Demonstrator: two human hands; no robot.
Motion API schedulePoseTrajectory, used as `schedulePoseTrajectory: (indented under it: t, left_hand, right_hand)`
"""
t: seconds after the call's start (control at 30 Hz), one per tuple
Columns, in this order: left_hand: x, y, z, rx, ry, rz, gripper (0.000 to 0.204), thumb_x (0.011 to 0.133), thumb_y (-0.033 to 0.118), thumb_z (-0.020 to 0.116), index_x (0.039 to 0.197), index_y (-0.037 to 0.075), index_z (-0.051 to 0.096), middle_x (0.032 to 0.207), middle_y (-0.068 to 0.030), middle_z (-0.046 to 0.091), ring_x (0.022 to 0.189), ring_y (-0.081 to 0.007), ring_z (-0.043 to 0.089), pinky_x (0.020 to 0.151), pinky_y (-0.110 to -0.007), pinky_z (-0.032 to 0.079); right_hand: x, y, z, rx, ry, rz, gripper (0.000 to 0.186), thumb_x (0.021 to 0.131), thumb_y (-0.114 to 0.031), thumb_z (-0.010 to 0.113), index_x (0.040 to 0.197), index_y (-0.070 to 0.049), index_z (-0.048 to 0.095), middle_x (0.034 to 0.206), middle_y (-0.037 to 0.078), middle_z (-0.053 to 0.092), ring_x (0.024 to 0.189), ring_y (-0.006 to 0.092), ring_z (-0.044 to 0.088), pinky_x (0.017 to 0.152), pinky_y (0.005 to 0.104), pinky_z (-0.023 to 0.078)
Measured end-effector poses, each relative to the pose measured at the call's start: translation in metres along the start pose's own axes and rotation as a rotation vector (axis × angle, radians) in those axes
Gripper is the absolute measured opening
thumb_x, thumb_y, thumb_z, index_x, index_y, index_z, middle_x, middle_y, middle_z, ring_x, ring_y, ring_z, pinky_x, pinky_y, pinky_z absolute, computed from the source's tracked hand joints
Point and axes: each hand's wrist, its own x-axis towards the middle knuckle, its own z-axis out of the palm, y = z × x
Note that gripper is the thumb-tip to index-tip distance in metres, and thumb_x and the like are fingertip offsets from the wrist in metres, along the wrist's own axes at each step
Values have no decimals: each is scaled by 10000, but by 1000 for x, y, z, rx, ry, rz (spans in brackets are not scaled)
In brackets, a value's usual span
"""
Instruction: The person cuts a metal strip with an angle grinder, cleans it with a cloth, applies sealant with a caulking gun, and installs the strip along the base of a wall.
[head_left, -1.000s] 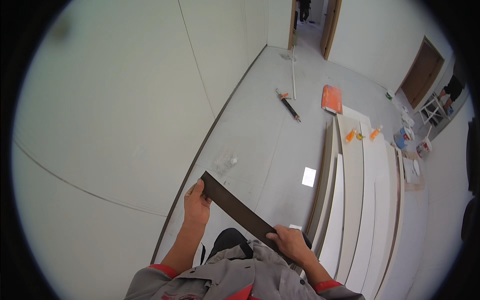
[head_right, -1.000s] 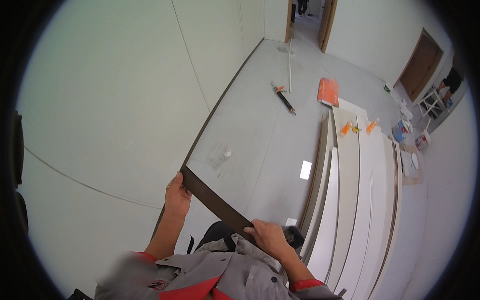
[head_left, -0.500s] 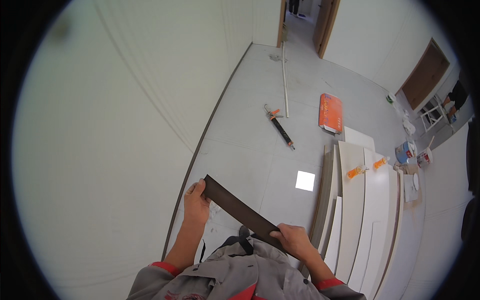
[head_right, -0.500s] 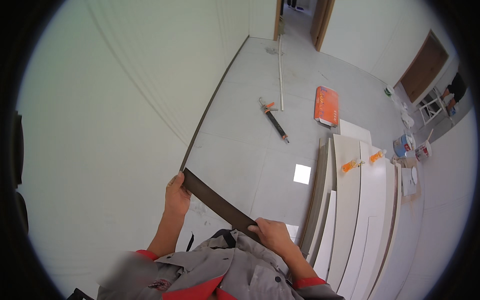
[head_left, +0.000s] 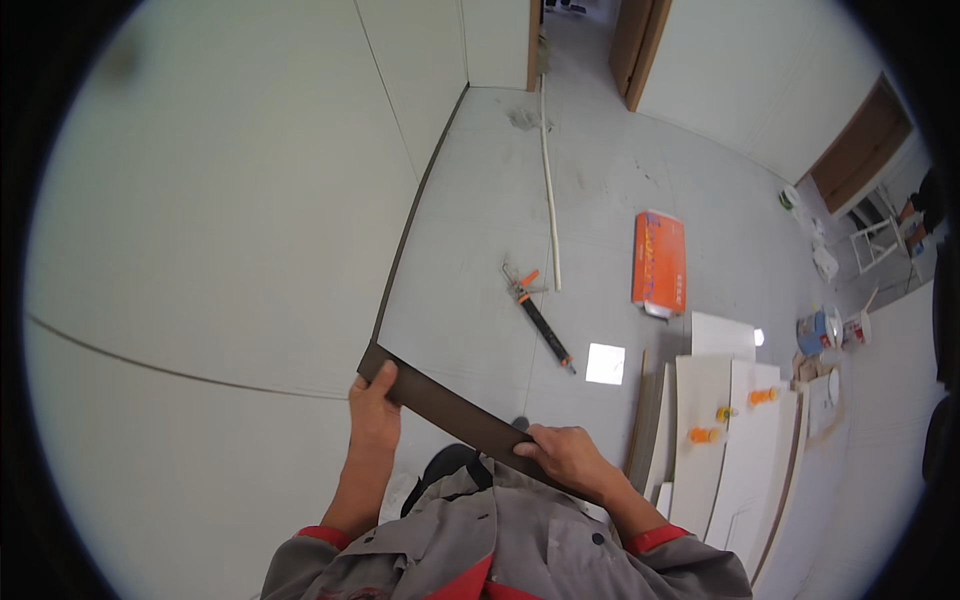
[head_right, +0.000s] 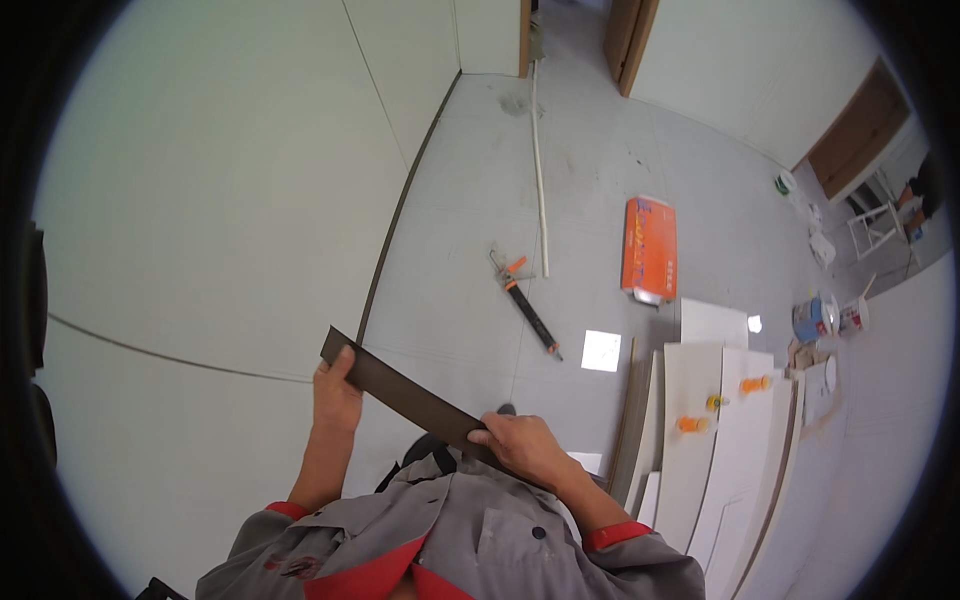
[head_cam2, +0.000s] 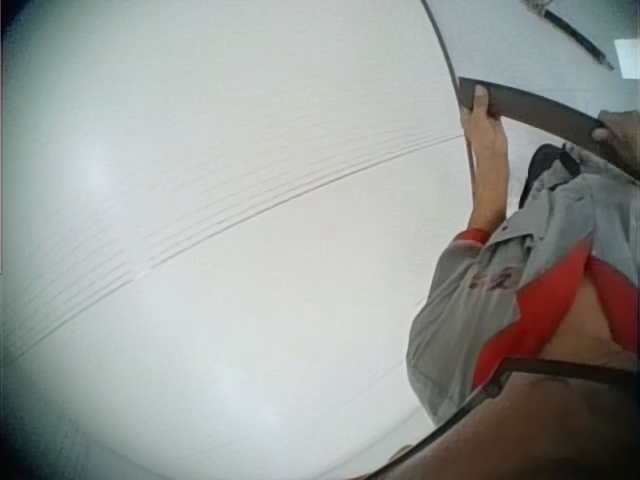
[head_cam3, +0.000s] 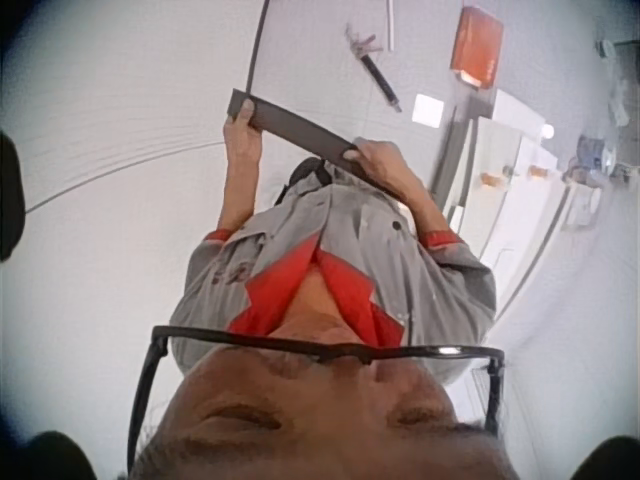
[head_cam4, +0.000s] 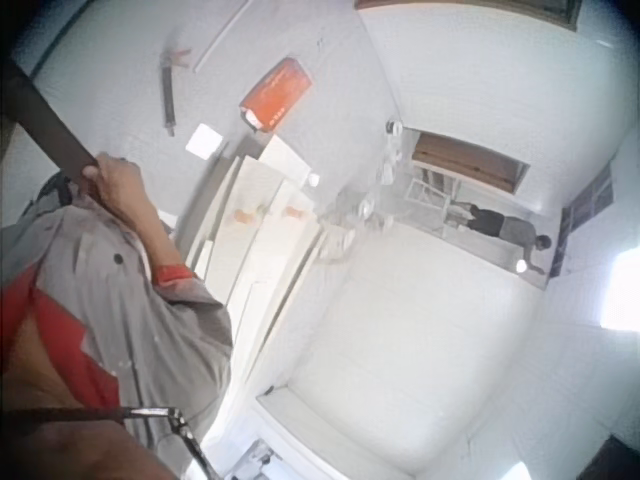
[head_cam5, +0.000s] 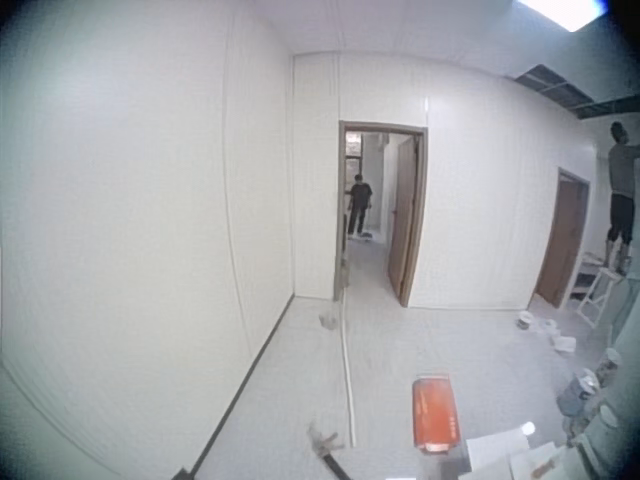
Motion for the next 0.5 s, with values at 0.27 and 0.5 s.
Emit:
schedulePoseTrajectory:
  t: [0.27,0.5]
  left_hand:
    - [279,71,81,59,277,101,301,957,220,681,1163,23,584,856,-33,617,826,-159,609,766,-280,497]
    - [500,95,204,777,-407,82,654,680,21,811,1289,-6,575,899,-50,660,890,-150,630,837,-287,501]
  right_hand:
    - [235,80,-138,-114,-106,96,362,993,-386,557,905,-35,557,816,180,674,755,412,648,670,497,499]
    - [430,126,-234,-125,-96,129,333,992,-383,558,923,-59,523,780,165,663,765,409,649,639,509,496]
